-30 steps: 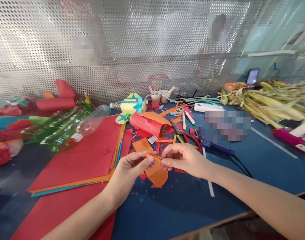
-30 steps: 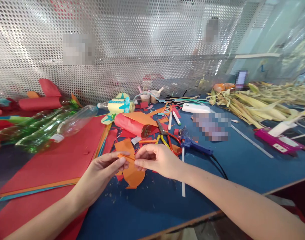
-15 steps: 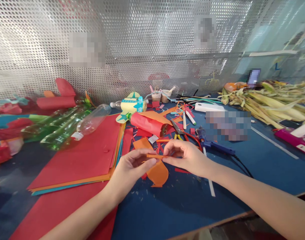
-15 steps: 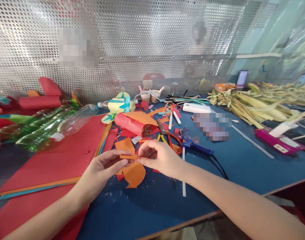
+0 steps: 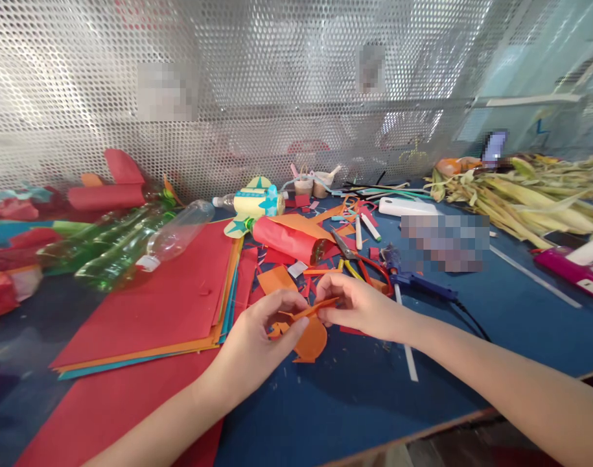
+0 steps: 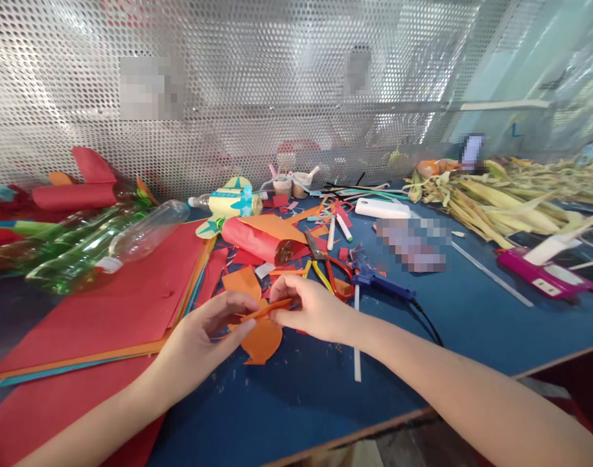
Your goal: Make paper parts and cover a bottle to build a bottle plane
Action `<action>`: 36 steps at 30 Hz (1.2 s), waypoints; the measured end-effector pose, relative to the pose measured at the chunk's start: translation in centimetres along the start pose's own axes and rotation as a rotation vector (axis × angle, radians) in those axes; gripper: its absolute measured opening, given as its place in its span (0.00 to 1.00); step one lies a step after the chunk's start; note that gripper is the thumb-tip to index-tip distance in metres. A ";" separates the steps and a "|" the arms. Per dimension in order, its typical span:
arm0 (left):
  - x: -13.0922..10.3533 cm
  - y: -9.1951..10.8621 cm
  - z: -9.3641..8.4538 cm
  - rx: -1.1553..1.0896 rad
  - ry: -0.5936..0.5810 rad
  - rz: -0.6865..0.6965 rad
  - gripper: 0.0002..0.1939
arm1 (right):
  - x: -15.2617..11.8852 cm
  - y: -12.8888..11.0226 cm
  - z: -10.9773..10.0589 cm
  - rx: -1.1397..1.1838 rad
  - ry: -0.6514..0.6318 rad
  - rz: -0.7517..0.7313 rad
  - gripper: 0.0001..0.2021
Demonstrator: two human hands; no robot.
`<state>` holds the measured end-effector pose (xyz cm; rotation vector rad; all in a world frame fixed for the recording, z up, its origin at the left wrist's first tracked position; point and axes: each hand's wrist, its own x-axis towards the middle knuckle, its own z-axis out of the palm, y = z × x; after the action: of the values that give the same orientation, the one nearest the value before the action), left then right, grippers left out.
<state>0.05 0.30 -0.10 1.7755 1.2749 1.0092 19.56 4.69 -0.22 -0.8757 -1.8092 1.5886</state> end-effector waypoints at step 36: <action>0.2 -0.7 -0.4 0.542 -0.244 0.425 0.07 | -0.4 0.1 0.0 -0.915 -0.094 -0.317 0.04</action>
<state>-0.59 0.73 -0.53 2.5782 1.1024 0.6597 19.78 4.36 -0.30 -0.8111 -2.6225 0.5659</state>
